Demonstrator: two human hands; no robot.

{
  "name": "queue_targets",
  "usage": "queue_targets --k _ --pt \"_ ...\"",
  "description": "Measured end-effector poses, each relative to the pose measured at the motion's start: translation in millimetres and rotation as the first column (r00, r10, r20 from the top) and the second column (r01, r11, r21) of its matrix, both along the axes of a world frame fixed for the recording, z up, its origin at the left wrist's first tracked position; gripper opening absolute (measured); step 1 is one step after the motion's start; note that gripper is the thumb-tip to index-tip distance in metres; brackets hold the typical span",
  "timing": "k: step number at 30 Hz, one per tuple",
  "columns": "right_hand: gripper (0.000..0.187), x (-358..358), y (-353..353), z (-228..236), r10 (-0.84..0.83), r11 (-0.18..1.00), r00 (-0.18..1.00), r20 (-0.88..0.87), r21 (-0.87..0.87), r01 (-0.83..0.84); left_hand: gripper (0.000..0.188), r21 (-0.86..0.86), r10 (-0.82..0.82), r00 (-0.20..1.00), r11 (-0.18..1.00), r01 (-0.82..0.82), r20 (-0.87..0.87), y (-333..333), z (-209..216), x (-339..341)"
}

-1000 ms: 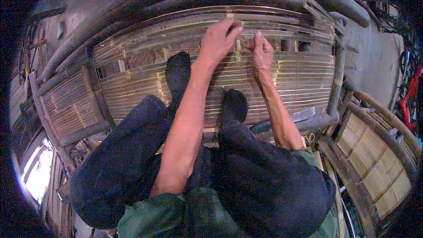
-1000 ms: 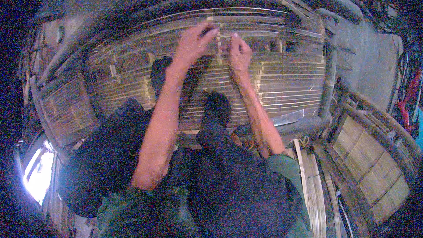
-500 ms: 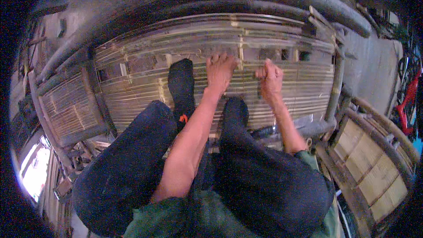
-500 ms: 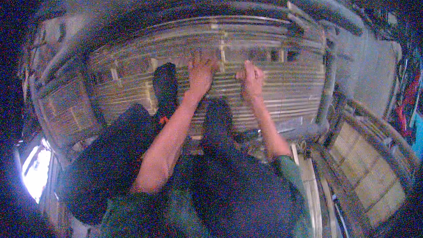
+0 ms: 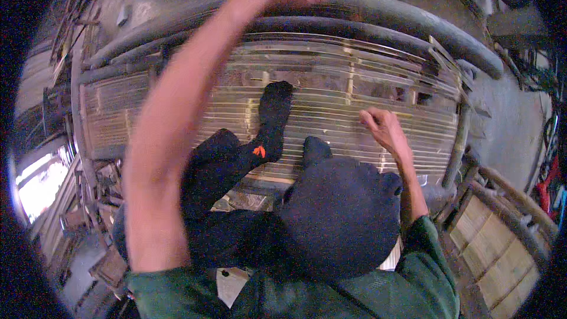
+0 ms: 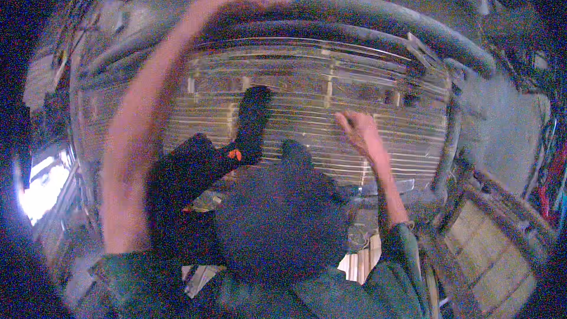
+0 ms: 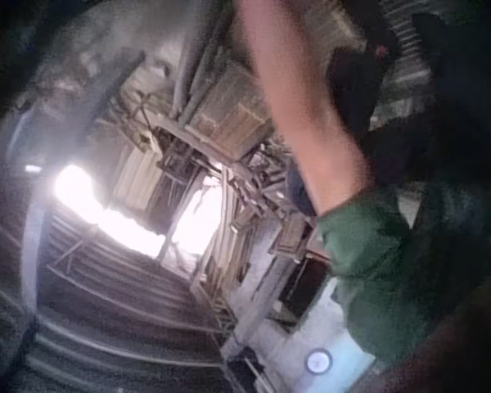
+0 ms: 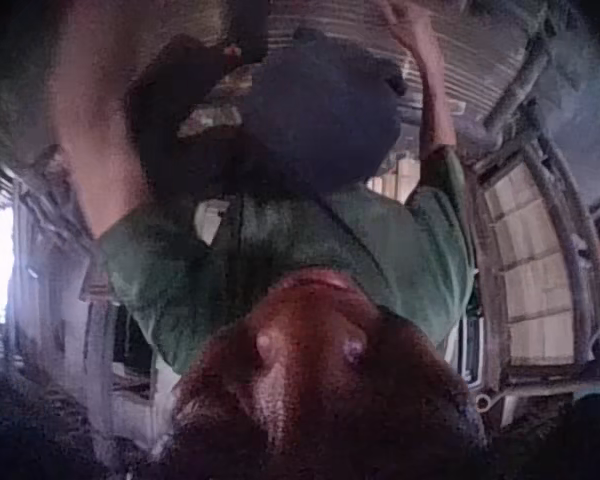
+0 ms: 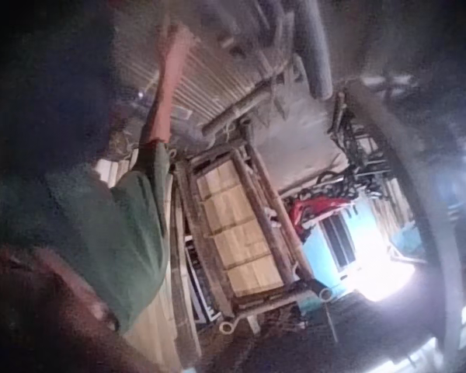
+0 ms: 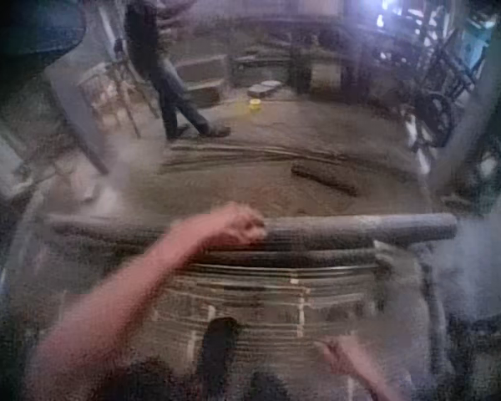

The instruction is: The person sits on the floor and weaves thin bamboo strips into a large mat frame. They repeatedly insert strips, adjust alignment, and secure them by hand across the width of the mat.

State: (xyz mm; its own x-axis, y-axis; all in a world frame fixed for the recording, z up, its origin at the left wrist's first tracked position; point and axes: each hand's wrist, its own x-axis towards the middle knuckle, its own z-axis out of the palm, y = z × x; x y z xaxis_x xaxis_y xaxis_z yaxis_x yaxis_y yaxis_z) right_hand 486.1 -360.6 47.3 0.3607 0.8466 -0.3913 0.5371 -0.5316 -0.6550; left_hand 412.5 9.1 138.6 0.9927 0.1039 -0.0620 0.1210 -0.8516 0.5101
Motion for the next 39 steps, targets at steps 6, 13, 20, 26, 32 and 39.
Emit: queue_targets --k 6,13,20,26,32,39 --pt "0.018 -79.4 97.5 -49.7 0.178 0.94 0.977 0.12 0.272 -0.204 0.026 0.503 0.165 0.885 0.86 0.086 -0.435 6.8 187.5 -98.5" --pt "0.017 -101.2 120.4 -56.8 0.129 0.979 0.988 0.083 0.148 -0.14 0.027 0.155 0.133 0.944 0.984 -0.089 -0.302 16.8 16.4 -196.5" --pt "0.026 -125.6 111.6 -51.1 0.134 0.978 0.956 0.26 0.122 -0.17 0.029 0.243 0.411 0.897 0.898 -0.367 -0.161 -68.1 -175.7 -251.8" --pt "0.027 -151.8 122.8 -54.5 0.125 0.987 0.861 0.494 0.03 -0.16 0.027 0.262 0.422 0.906 0.876 -0.405 -0.012 -78.2 -207.4 -251.5" --pt "0.023 -171.2 135.8 -44.3 -0.069 0.973 0.997 0.044 -0.219 0.077 0.024 0.244 0.459 0.888 0.86 -0.448 0.014 -83.2 -213.5 -260.5" --pt "0.033 -112.4 93.5 91.9 0.152 0.986 0.983 0.103 -0.08 -0.145 0.04 0.262 0.392 0.91 0.871 -0.415 0.136 -90.4 -194.0 -246.8"
